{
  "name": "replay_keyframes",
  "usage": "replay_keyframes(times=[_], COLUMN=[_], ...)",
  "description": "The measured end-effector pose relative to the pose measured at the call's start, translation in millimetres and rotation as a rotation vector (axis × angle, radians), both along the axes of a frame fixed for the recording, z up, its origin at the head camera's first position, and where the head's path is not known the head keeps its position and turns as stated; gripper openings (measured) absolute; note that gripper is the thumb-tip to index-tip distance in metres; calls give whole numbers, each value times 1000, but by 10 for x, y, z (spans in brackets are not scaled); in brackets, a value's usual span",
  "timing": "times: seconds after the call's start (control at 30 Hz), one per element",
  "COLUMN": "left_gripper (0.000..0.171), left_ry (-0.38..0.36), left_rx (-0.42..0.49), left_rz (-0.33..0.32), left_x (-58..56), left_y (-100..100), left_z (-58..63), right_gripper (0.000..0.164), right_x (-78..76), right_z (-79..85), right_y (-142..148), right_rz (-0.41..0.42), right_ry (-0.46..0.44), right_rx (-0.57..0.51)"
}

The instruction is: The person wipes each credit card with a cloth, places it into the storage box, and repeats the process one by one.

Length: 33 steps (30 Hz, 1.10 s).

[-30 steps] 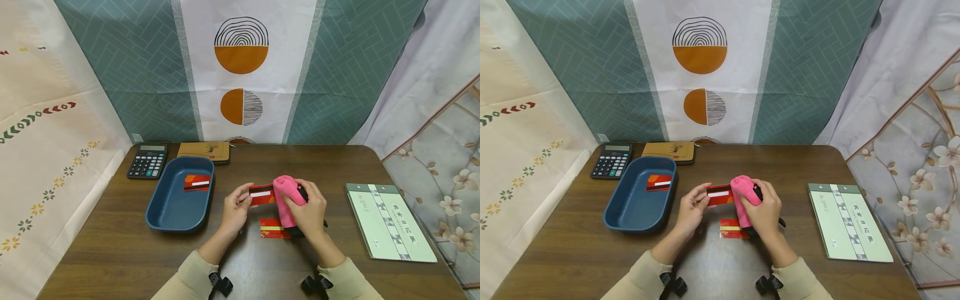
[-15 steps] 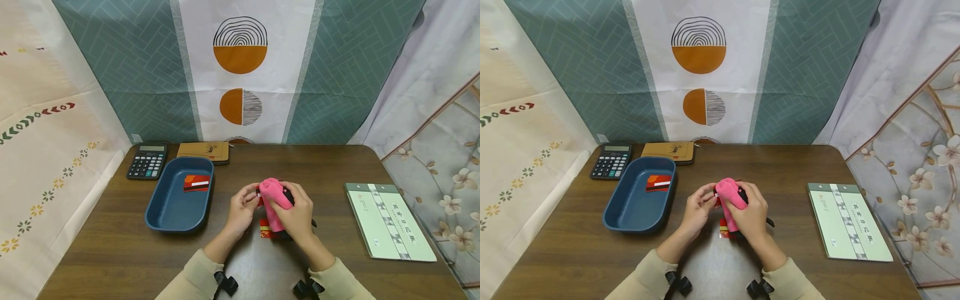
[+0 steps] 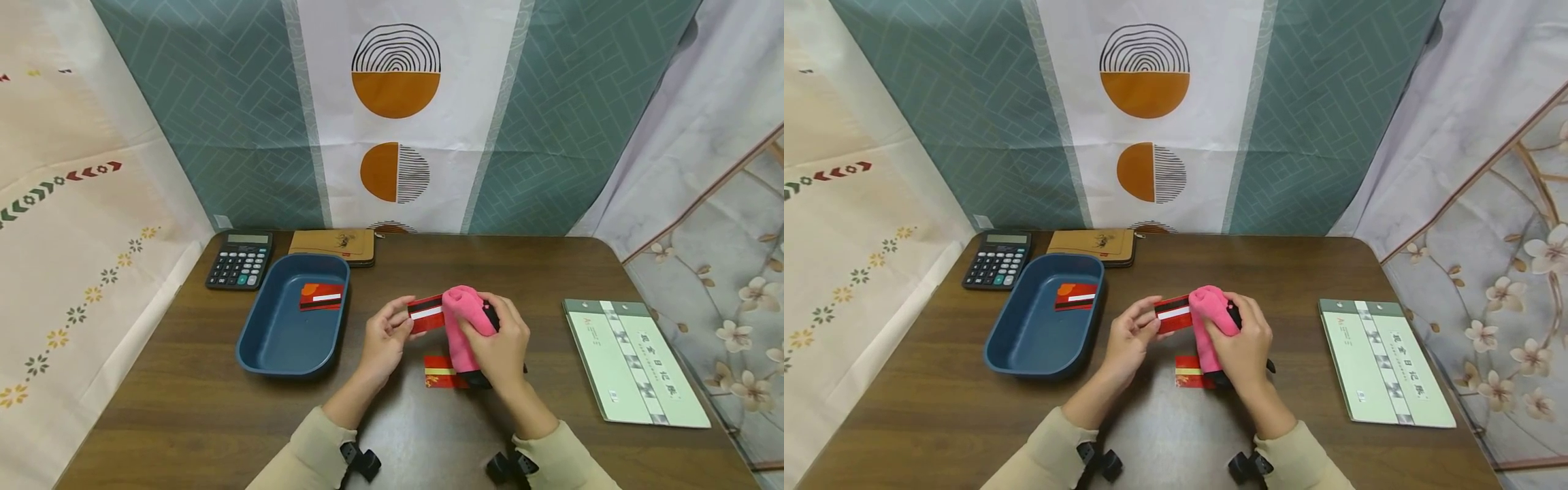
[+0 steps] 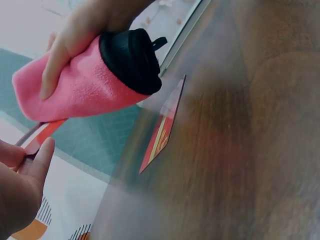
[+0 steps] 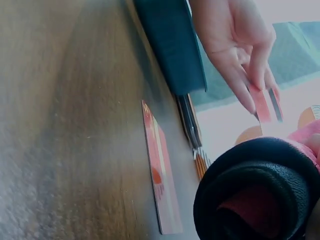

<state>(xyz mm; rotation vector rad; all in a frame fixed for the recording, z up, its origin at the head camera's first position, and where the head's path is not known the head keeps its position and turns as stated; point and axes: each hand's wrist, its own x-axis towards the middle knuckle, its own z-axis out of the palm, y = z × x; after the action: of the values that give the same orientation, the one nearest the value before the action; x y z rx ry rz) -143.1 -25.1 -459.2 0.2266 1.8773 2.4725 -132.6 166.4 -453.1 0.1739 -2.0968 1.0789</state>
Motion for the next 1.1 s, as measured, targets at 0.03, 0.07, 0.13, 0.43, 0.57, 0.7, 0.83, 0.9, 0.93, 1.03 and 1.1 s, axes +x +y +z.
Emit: replay_keyframes(times=[0.03, 0.07, 0.13, 0.43, 0.57, 0.7, 0.83, 0.9, 0.93, 1.03, 1.1], left_gripper=[41, 42, 42, 34, 33, 32, 33, 32, 32, 30, 29], left_ry=[-5, -11, -14, 36, 36, 21, 14, 16, 18, 40, 53], left_rx=[-2, -2, -9, -71, -77, -72, -93, -102, -108, -126, -137], left_rz=[3, 7, 6, -26, -9, 28, 55, 66, 76, 119, 159], left_x=[-2, -1, -1, -1, -2, -15, -17, -6, 1, 27, 49], left_y=[-9, -14, -16, 22, -2, -42, -77, -91, -100, -135, -177], left_z=[-2, -5, -7, -12, 24, 86, 115, 121, 121, 133, 157], right_gripper=[45, 45, 45, 45, 43, 42, 43, 44, 44, 44, 44], right_x=[-3, -5, -1, 72, 68, 38, 11, 4, -1, -5, -15], right_z=[0, -2, -1, -6, -2, 15, 22, 26, 28, 37, 28], right_y=[-4, -16, -64, -360, -344, -235, -124, -82, -64, -11, 33], right_rz=[-2, -1, 10, 140, 112, 47, 3, -8, -11, -18, -24], right_ry=[1, 5, 15, 58, 73, 50, 30, 23, 24, 11, 10], right_rx=[-3, -6, 6, -5, -13, -31, -37, -36, -38, -40, -38])
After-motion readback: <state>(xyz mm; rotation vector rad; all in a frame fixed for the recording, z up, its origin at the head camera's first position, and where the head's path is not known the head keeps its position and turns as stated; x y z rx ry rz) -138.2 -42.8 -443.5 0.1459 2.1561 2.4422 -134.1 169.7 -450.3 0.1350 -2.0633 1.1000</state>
